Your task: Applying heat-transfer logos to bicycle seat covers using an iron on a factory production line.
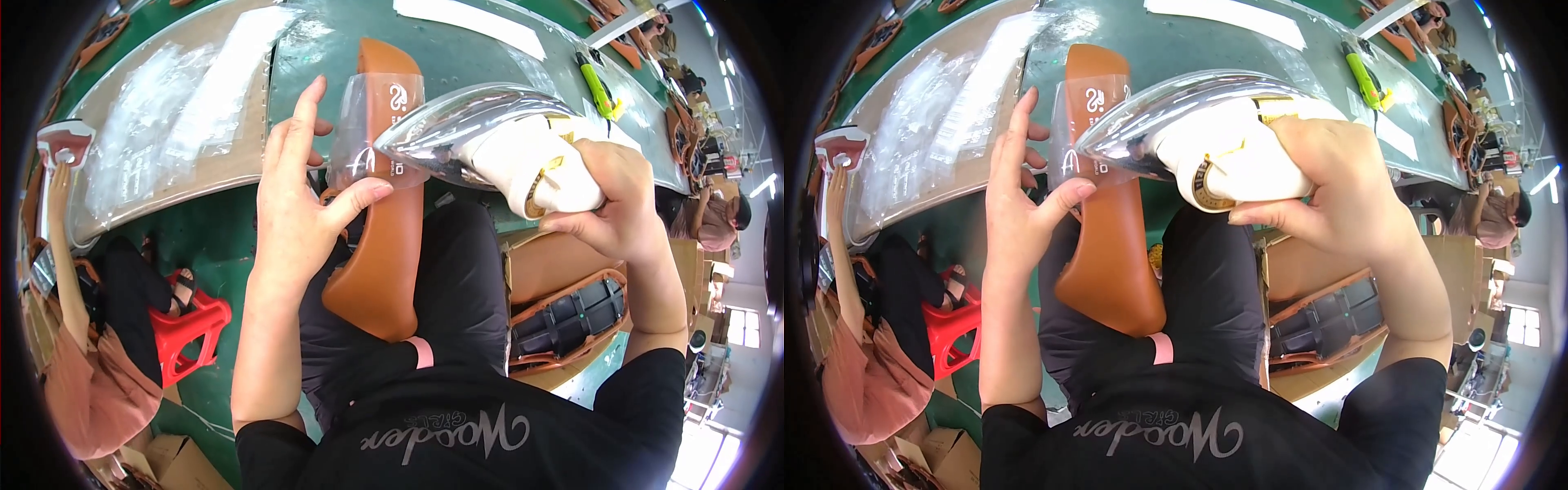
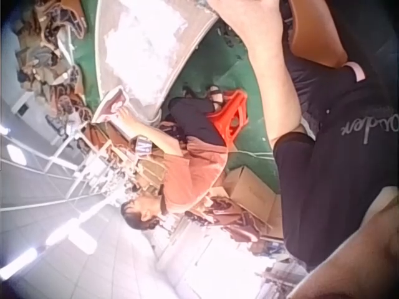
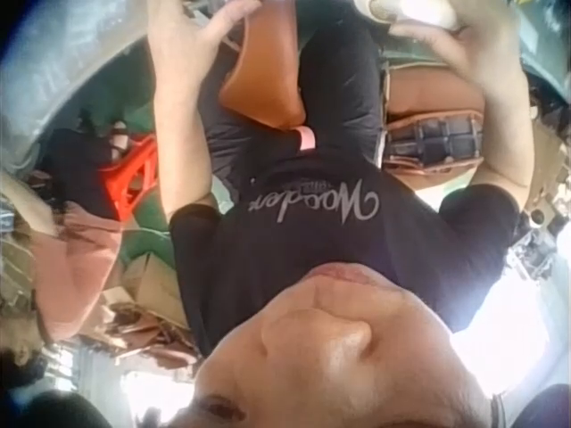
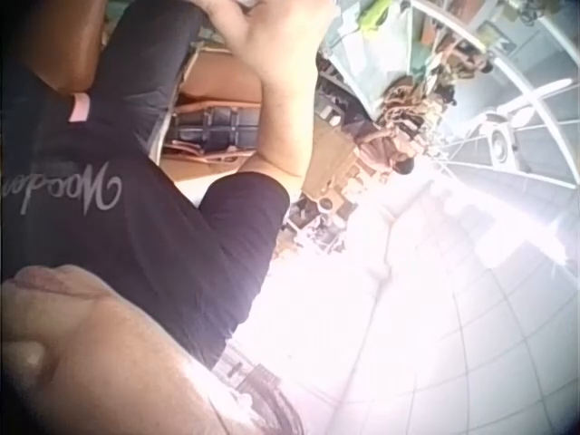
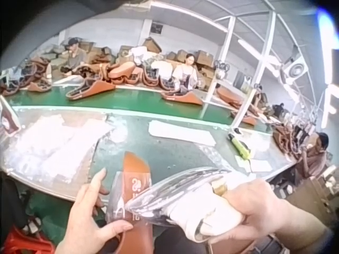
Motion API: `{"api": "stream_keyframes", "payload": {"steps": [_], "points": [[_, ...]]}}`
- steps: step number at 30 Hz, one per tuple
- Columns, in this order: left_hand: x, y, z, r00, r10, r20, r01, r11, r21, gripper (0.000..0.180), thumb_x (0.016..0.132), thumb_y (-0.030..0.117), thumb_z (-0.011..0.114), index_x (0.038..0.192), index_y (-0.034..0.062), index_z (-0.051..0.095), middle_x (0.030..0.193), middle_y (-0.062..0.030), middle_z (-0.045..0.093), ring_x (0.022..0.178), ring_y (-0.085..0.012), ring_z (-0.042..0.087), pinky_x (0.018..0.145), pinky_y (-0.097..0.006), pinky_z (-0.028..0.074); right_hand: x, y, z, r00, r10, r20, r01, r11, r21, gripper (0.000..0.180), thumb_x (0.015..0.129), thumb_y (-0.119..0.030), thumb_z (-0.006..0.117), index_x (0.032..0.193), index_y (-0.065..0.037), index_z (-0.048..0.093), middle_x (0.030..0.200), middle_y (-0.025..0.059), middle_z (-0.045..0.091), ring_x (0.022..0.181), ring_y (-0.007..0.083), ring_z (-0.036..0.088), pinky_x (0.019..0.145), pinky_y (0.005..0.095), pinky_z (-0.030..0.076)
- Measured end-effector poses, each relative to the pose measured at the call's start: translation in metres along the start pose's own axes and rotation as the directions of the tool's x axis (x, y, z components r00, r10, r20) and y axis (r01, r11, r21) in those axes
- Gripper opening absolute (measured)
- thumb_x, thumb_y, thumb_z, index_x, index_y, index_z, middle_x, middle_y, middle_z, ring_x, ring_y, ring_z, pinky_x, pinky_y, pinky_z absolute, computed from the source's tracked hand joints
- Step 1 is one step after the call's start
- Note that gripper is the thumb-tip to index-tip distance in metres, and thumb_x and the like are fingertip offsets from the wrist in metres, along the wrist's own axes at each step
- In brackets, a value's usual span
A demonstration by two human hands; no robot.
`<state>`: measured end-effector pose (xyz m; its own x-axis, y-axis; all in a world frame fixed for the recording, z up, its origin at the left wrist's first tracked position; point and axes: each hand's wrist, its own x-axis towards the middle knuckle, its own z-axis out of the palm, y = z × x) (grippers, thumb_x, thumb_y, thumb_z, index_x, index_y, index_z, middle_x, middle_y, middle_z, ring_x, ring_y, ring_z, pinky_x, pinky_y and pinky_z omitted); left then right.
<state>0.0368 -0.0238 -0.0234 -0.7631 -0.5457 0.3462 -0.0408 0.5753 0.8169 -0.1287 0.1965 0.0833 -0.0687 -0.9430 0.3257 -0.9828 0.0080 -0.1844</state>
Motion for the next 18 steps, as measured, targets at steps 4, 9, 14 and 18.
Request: {"api": "stream_keyframes", "payload": {"steps": [4, 9, 14, 18], "points": [[0.000, 0.001, 0.000, 1.000, -0.003, 0.015, 0.003, 1.000, -0.004, 0.097, 0.056, 0.036, 0.083, 0.140, 0.0163, 0.038, 0.103, -0.0076, 0.051, 0.078, -0.0194, 0.045, 0.072, -0.032, 0.045, 0.000, 0.006, -0.005, 0.996, 0.080, 0.040, -0.081, 0.996, 0.032, 0.049, 0.061, -0.029, 0.083, 0.093, 0.001, 0.062, 0.079, 0.0136, 0.062, 0.071, 0.0328, 0.061, 0.063, 0.0332, 0.048], [0.001, -0.001, 0.000, 1.000, 0.003, 0.018, -0.003, 1.000, -0.017, 0.098, 0.056, 0.036, 0.083, 0.140, 0.0142, 0.037, 0.102, -0.0079, 0.051, 0.077, -0.0189, 0.044, 0.073, -0.031, 0.044, 0.006, 0.010, -0.006, 0.988, 0.153, -0.002, -0.152, 0.982, 0.111, 0.044, 0.063, -0.029, 0.082, 0.089, 0.001, 0.062, 0.076, 0.0132, 0.061, 0.070, 0.0297, 0.061, 0.063, 0.0315, 0.046], [0.001, 0.000, 0.000, 1.000, 0.013, 0.022, -0.012, 1.000, -0.011, 0.097, 0.057, 0.035, 0.082, 0.140, 0.0119, 0.037, 0.100, -0.0079, 0.051, 0.077, -0.0183, 0.044, 0.074, -0.032, 0.043, 0.009, 0.017, -0.004, 0.977, 0.210, -0.027, -0.201, 0.962, 0.185, 0.043, 0.066, -0.032, 0.080, 0.084, 0.002, 0.061, 0.069, 0.0125, 0.057, 0.061, 0.0262, 0.054, 0.058, 0.0303, 0.042], [0.002, 0.000, 0.002, 0.999, 0.014, 0.032, -0.014, 1.000, -0.016, 0.097, 0.059, 0.038, 0.081, 0.140, 0.0108, 0.037, 0.099, -0.0074, 0.050, 0.075, -0.0178, 0.043, 0.073, -0.031, 0.042, 0.008, 0.025, -0.003, 0.970, 0.235, -0.066, -0.217, 0.954, 0.205, 0.044, 0.070, -0.035, 0.077, 0.078, 0.003, 0.058, 0.062, 0.0115, 0.051, 0.055, 0.0225, 0.045, 0.053, 0.0304, 0.038]]}}
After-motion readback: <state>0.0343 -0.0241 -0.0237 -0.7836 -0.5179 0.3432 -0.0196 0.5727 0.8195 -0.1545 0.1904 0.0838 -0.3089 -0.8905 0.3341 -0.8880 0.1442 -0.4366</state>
